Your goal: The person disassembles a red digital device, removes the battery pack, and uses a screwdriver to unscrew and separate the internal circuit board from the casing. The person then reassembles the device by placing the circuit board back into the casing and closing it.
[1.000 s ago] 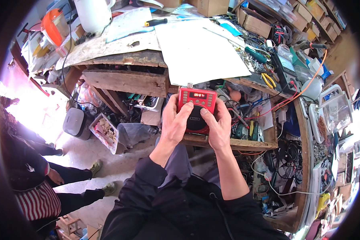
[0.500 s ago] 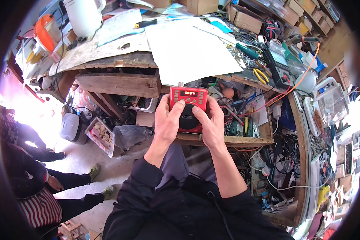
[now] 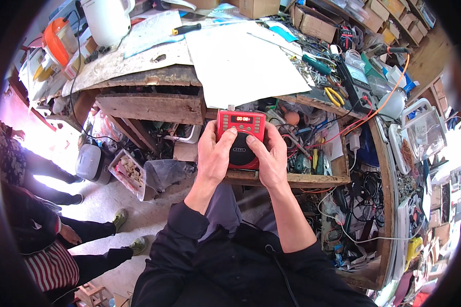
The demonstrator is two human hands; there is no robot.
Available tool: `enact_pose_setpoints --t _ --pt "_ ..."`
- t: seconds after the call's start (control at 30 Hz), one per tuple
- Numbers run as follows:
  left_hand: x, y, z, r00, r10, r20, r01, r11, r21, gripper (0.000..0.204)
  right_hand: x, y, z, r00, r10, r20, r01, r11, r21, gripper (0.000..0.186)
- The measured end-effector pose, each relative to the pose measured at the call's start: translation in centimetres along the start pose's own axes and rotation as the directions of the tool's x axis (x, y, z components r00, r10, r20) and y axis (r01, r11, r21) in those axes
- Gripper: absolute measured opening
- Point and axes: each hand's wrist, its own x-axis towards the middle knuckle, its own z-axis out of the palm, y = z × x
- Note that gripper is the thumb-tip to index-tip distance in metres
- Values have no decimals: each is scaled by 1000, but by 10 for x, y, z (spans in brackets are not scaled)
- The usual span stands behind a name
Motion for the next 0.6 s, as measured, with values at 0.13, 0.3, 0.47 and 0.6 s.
enact_pose_setpoints --t 0.13,0.3,0.47,0.6 --pt "-1 1 3 1000 -6 -1 6 999 -52 27 0 1 -1 1000 9 -9 -9 1000 -16 48" --pt "0 -2 0 1000 8 7 -7 998 -63 26 0 1 1 1000 1 -7 -1 1000 -3 47" --pt "1 -5 4 999 25 23 -23 994 -106 28 -1 -6 0 1000 19 -8 -19 1000 12 46" --pt "-1 0 0 1000 -11 9 12 994 -107 29 -1 -2 2 1000 -6 0 6 1000 12 45"
